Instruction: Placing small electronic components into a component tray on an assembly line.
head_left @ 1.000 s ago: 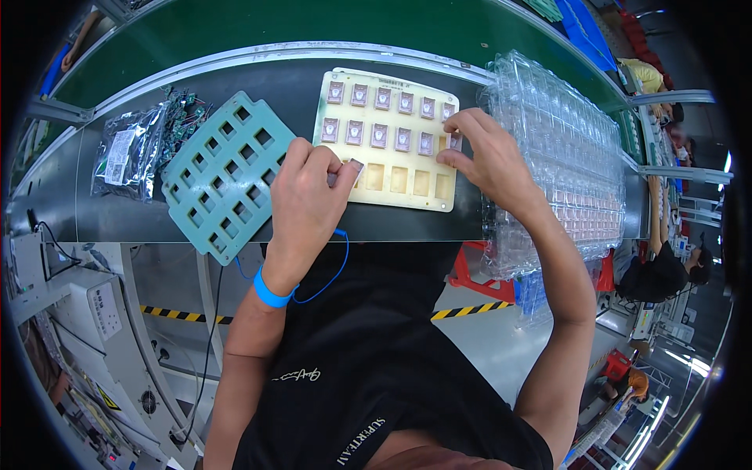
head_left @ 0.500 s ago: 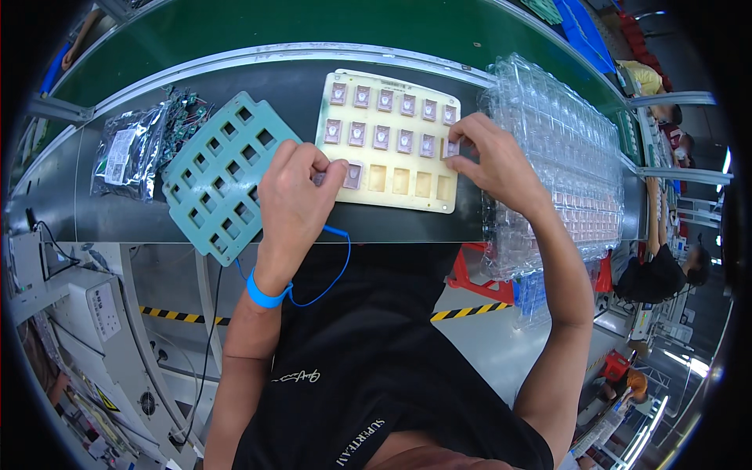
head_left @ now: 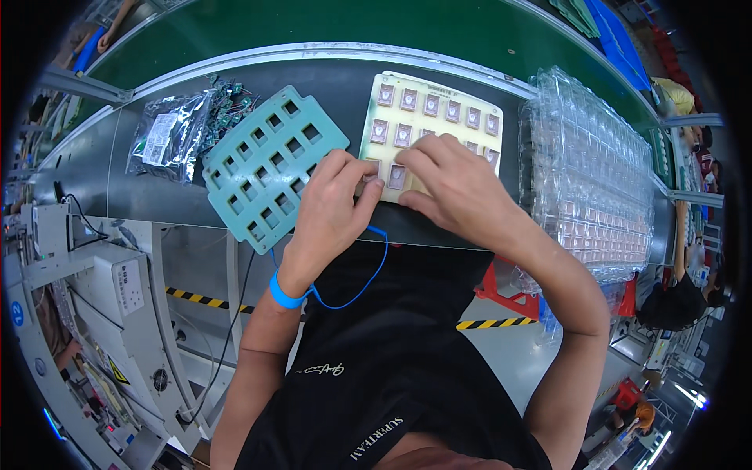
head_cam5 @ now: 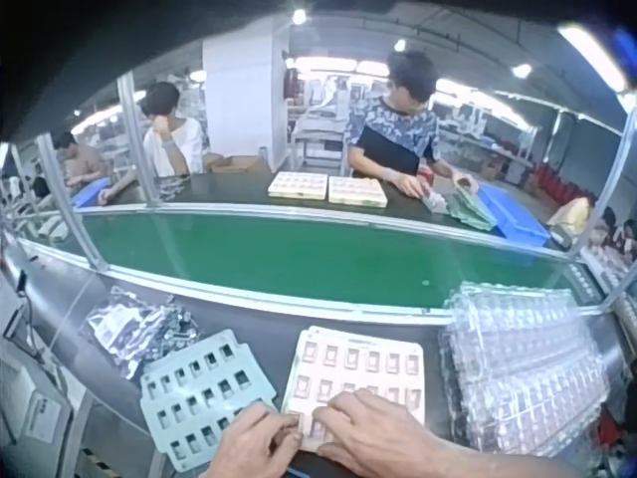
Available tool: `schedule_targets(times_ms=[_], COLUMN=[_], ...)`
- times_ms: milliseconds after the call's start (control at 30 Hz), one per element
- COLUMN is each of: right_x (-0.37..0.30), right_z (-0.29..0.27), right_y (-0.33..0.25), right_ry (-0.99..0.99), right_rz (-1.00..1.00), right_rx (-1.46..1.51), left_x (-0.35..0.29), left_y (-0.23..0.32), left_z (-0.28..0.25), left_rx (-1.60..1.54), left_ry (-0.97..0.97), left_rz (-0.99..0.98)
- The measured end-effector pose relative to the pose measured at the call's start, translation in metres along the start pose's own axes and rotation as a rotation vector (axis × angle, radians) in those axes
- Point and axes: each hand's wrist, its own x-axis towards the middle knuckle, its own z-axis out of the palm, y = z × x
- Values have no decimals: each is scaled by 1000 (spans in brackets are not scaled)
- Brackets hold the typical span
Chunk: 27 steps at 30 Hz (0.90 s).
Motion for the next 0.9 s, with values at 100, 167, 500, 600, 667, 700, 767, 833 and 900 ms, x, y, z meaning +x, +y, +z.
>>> schedule_targets(times_ms=[100,167,500,600,667,700,767,833,900], right_x=[3,5,-5,-18,-36,-45,-58,-59,-57], right_z=[14,15,10,-12,-31,-38,-43,-44,-42], right_y=[0,1,-9,-2,19,29,41,47,50], right_ry=[-33,-71,-26,-4,22,35,-27,-85,-127], right_rz=[8,25,94,193,297,332,401,470,476], right_rx=[-38,-34,-111,-85,-159,-203,-190,-176,-109], left_x=[1,5,12,11,12,15,19,23,22], left_y=[-2,-3,-12,-10,-12,-9,-6,-4,-5], left_z=[-2,-5,-14,-20,-21,-23,-25,-23,-23], left_rx=[-20,3,-29,-24,-42,-59,-78,-56,-58], left_ry=[-19,-36,-129,-187,-214,-257,-304,-313,-313], left_rz=[-4,7,-6,-61,-59,-76,-91,-134,-115])
